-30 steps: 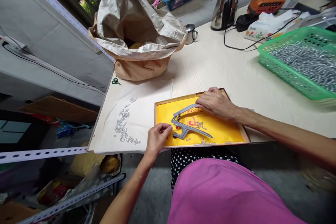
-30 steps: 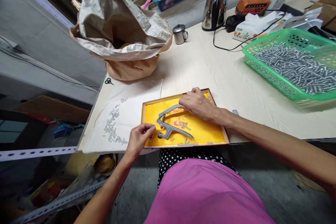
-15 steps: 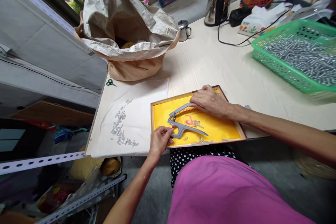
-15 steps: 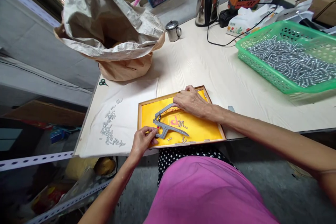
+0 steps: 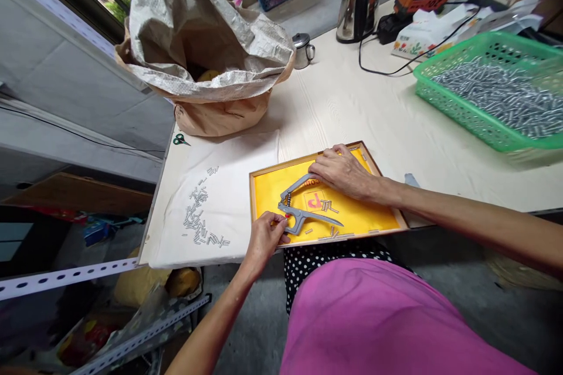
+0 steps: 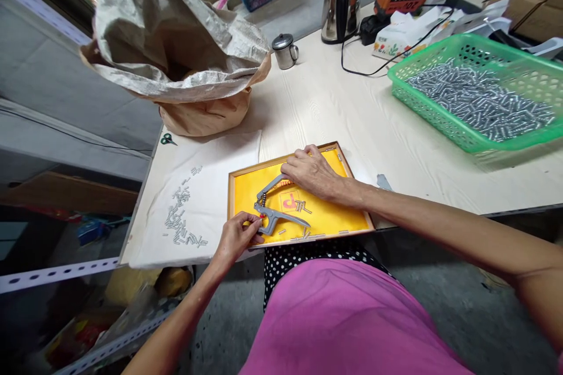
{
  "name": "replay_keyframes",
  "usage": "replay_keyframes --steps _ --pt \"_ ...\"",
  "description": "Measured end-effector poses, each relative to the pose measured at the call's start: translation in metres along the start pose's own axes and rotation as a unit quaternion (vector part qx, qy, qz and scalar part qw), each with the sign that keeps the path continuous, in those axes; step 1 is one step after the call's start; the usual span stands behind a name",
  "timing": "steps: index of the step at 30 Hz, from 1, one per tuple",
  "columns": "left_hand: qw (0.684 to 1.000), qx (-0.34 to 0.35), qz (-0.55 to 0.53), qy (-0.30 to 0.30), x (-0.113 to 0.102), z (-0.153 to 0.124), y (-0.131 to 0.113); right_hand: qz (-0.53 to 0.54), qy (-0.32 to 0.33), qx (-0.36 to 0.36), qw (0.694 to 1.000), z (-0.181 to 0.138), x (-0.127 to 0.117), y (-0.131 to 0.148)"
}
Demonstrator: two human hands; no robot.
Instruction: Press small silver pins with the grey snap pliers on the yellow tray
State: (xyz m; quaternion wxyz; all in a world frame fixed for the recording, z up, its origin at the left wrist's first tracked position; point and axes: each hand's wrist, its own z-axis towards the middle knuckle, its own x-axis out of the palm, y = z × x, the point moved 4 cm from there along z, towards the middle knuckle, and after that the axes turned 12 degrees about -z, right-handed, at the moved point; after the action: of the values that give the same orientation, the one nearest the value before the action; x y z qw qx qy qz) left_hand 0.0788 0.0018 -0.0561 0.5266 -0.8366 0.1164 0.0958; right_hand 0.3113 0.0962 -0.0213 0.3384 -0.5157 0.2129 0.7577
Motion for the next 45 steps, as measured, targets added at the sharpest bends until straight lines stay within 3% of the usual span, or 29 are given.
replay_keyframes --steps 14,25,31,45 --pt "0.999 -0.011 -0.026 -0.019 0.004 -0.005 -0.001 0.012 0.022 -0.037 0.999 0.004 0.003 0.006" --pt "0.999 0.031 0.003 -0.022 0.002 -0.007 0.002 -0.012 0.099 -0.061 0.993 -0.01 -0.014 0.033" --pt "0.998 0.047 0.015 -0.033 0.003 -0.007 0.005 -0.023 0.144 -0.028 0.989 -0.014 -0.014 0.038" --pt "0.996 0.036 0.067 -0.048 0.003 -0.01 0.006 -0.009 0.16 0.031 0.987 -0.033 -0.009 0.058"
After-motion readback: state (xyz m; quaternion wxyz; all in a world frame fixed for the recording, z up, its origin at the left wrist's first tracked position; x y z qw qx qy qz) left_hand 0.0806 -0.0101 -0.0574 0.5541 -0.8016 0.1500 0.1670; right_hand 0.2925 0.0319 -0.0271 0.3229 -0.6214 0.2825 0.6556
